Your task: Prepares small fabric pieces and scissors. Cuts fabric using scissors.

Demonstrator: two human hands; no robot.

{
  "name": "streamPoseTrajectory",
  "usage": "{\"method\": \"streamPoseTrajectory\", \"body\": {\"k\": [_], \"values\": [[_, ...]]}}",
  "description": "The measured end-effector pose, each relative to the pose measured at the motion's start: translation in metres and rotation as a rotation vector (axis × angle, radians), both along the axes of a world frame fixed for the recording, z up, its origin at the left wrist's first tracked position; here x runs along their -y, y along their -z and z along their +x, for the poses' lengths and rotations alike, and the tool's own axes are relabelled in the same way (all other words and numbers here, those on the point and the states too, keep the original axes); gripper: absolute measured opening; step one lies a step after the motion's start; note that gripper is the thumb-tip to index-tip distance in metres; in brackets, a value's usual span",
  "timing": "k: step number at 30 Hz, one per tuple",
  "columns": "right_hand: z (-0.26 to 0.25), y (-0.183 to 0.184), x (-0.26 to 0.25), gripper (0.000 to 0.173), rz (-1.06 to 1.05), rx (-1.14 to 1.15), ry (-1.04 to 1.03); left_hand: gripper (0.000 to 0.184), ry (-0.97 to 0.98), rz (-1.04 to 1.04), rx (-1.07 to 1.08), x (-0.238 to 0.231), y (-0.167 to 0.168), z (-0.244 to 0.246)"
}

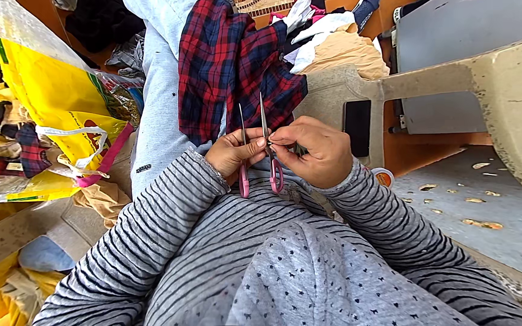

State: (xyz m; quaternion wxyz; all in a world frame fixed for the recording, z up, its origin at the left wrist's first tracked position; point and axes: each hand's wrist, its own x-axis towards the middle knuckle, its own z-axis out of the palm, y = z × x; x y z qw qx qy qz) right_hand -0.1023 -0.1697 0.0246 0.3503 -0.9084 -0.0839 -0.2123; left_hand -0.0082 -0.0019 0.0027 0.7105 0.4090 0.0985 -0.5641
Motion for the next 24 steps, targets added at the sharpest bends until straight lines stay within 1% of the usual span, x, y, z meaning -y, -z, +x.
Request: {"method": "streamPoseTrajectory", "body": {"k": [6,11,24], "values": [[0.002,-0.004,0.002,0.014,-0.081,-0.017,-0.055,0.018,0.001,0.044,-0.001,0.001,-0.003,-0.001],[0.006,-0.005,0.004,0.016,-0.099,-0.049,-0.102,0.018,-0.004,0.066,-0.018,0.002,-0.001,-0.002],[0.015,-0.001,0.014,0.018,-0.016,-0.191,-0.183,0.015,0.035,0.149,-0.017,0.005,0.001,-0.001]]}}
